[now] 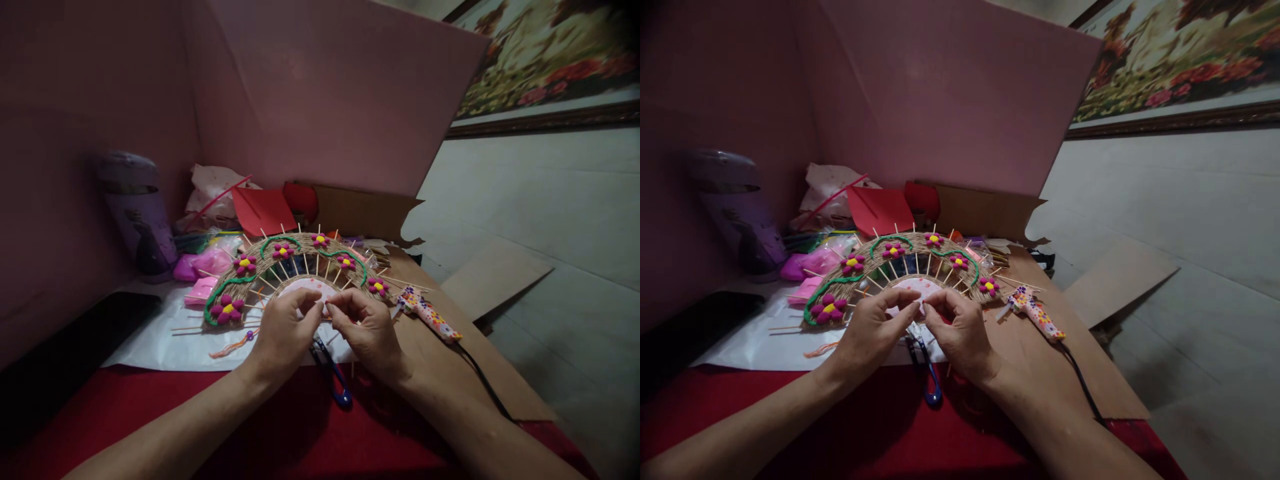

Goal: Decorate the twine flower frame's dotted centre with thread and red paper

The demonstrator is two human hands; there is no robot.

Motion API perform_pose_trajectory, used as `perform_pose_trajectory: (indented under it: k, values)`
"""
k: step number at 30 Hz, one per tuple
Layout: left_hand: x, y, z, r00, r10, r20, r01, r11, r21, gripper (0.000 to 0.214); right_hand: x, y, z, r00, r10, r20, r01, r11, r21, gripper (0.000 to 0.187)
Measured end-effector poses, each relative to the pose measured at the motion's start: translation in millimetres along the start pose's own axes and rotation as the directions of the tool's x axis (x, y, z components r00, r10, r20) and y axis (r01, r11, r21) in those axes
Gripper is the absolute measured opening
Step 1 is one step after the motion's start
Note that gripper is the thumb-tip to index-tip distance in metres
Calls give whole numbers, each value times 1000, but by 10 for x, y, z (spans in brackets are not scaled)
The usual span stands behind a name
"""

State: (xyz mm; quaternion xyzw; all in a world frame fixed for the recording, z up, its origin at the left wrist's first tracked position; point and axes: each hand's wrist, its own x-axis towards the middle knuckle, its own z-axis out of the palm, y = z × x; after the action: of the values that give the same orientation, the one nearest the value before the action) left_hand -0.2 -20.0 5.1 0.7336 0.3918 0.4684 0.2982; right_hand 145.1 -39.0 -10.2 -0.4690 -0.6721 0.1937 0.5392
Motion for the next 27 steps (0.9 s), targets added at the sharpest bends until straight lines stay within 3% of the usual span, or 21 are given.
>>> perform_pose_trajectory:
  k: [5,12,21,27]
  values:
    - [21,10,-22,997,-24,72,27,999,-46,16,-3,5,-11,1000,-1,20,1,1000,15,9]
    - [7,-36,-32,991,126,43,-131,981,143,15,-6,2,-20,999,21,47,-24,998,62,7]
    - [1,-60,-23,987,153,44,-160,950,267,13,-4,-1,-18,998,14,54,-17,999,45,8]
    - [-28,-80,-1,971,239,2,-219,884,412,10,-5,-26,-9,996,51,76,-58,995,86,10]
